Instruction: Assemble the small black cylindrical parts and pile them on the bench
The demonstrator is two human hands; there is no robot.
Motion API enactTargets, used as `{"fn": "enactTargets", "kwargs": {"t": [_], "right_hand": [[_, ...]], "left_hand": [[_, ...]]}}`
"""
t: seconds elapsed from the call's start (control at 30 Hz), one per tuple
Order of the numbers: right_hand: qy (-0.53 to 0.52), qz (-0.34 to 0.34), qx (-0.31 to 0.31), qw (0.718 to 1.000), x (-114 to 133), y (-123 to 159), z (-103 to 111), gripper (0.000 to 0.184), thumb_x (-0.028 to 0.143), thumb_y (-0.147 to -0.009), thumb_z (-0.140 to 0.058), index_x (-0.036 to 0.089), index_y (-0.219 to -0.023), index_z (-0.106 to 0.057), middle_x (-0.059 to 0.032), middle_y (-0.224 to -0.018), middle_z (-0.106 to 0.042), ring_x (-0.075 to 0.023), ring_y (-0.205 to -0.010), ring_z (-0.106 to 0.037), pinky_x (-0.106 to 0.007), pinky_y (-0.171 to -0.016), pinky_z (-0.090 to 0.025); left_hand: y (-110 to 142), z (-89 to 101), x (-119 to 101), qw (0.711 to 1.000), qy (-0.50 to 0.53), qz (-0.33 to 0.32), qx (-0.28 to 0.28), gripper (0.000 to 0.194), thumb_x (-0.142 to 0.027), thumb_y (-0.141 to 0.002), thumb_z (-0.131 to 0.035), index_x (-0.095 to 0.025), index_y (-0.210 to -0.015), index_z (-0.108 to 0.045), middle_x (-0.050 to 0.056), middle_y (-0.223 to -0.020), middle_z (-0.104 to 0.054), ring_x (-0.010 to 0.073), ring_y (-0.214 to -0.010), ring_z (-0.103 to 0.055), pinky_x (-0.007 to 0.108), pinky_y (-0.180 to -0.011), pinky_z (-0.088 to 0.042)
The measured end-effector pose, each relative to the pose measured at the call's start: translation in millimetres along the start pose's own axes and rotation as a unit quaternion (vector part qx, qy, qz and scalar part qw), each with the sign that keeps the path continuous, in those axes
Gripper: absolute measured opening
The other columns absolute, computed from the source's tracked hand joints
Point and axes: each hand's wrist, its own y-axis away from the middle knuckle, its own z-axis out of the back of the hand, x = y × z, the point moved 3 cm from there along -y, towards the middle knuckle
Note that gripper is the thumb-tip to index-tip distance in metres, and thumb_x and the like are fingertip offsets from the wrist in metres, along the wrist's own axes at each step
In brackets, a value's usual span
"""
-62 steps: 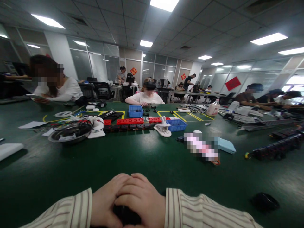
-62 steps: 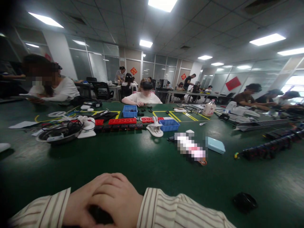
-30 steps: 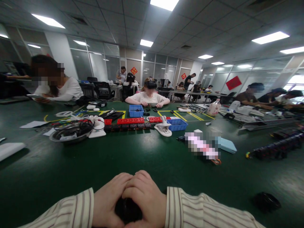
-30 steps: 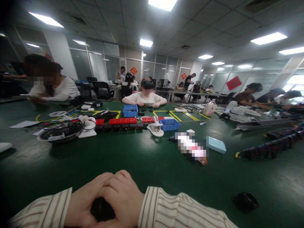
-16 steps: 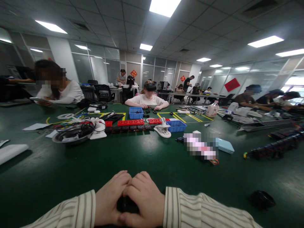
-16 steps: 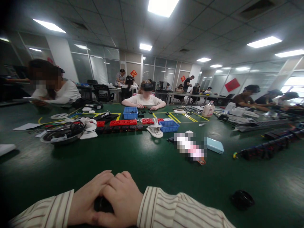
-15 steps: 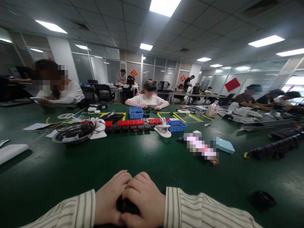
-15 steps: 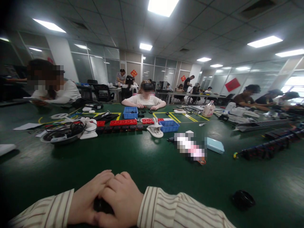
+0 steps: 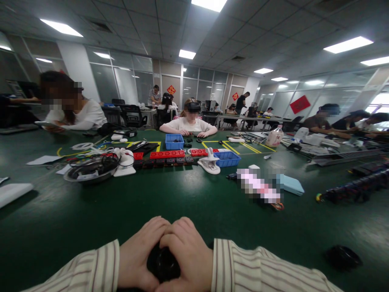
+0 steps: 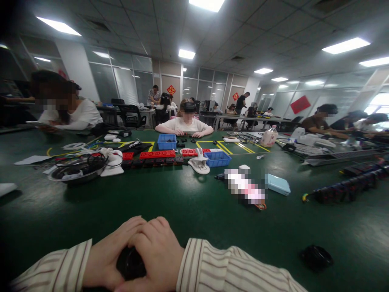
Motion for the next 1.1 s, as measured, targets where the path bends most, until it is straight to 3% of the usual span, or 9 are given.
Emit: {"fn": "enactTargets", "kwargs": {"t": [0.1,0.17,0.27,0.4,0.6,0.77,0.93,1.1], "right_hand": [[0.041,-0.037,0.013,0.998,-3.0,2.2,-4.2,0.056,0.072,-0.066,-0.051,0.019,-0.082,-0.047,-0.0023,-0.078,-0.054,-0.0170,-0.072,-0.048,-0.033,-0.070,-0.036],[0.052,-0.040,0.025,0.997,-3.2,2.9,-4.7,0.050,0.067,-0.067,-0.054,0.019,-0.083,-0.048,-0.0018,-0.078,-0.054,-0.0166,-0.073,-0.048,-0.033,-0.070,-0.036],[0.048,-0.015,0.029,0.998,-0.4,1.8,-1.2,0.043,0.056,-0.065,-0.059,0.019,-0.086,-0.050,-0.0018,-0.081,-0.056,-0.0163,-0.076,-0.048,-0.032,-0.070,-0.036],[0.012,0.064,0.045,0.997,6.8,-1.2,3.6,0.028,0.034,-0.064,-0.055,0.019,-0.087,-0.050,-0.0002,-0.085,-0.061,-0.0151,-0.079,-0.052,-0.032,-0.074,-0.036],[-0.026,0.166,0.069,0.983,12.9,-1.0,5.9,0.024,0.031,-0.070,-0.048,0.020,-0.091,-0.050,-0.0009,-0.094,-0.065,-0.0145,-0.094,-0.054,-0.032,-0.089,-0.035],[-0.052,0.112,0.030,0.992,6.9,-1.9,6.6,0.045,0.049,-0.075,-0.049,0.018,-0.107,-0.044,-0.0061,-0.104,-0.059,-0.0176,-0.102,-0.051,-0.035,-0.093,-0.034],[-0.008,0.022,-0.023,0.999,-0.6,-0.6,-1.4,0.059,0.073,-0.068,-0.047,0.018,-0.091,-0.047,-0.0045,-0.085,-0.059,-0.0176,-0.077,-0.052,-0.034,-0.073,-0.037],[0.056,-0.015,0.010,0.998,-0.7,0.7,-1.7,0.050,0.067,-0.071,-0.047,0.018,-0.082,-0.047,-0.0018,-0.077,-0.055,-0.0154,-0.070,-0.048,-0.032,-0.069,-0.034]], "left_hand": [[1.7,-1.5,-1.6,0.999,-0.034,0.012,-0.019,0.064,-0.059,-0.052,-0.071,-0.020,-0.100,-0.053,0.006,-0.102,-0.056,0.0286,-0.099,-0.051,0.056,-0.107,-0.017],[1.5,-3.1,-4.4,0.998,-0.048,0.022,-0.015,0.054,-0.053,-0.054,-0.071,-0.021,-0.095,-0.055,0.005,-0.098,-0.056,0.0269,-0.095,-0.052,0.057,-0.107,-0.016],[-1.3,-3.6,-8.3,0.998,-0.059,0.029,-0.001,0.043,-0.038,-0.054,-0.072,-0.022,-0.091,-0.057,0.002,-0.092,-0.055,0.0236,-0.090,-0.052,0.053,-0.105,-0.023],[-5.8,-2.0,-7.9,0.999,-0.030,0.020,0.039,0.040,-0.027,-0.047,-0.072,-0.022,-0.085,-0.060,0.001,-0.091,-0.050,0.0225,-0.088,-0.049,0.037,-0.084,-0.044],[-5.0,0.7,-3.0,0.998,0.007,0.001,0.056,0.059,-0.035,-0.048,-0.074,-0.023,-0.103,-0.058,0.002,-0.100,-0.051,0.0245,-0.094,-0.049,0.037,-0.086,-0.044],[-1.3,1.4,-3.8,1.000,0.012,-0.014,0.019,0.075,-0.046,-0.053,-0.073,-0.023,-0.120,-0.048,0.006,-0.114,-0.052,0.0285,-0.104,-0.048,0.043,-0.096,-0.038],[2.6,-1.6,-3.7,0.999,-0.031,-0.004,-0.030,0.079,-0.059,-0.052,-0.070,-0.020,-0.116,-0.046,0.009,-0.113,-0.053,0.0300,-0.106,-0.049,0.052,-0.106,-0.023],[1.6,-3.9,-6.8,0.997,-0.057,0.042,-0.026,0.050,-0.052,-0.055,-0.072,-0.019,-0.089,-0.056,0.004,-0.094,-0.057,0.0254,-0.092,-0.054,0.055,-0.107,-0.020]]}}
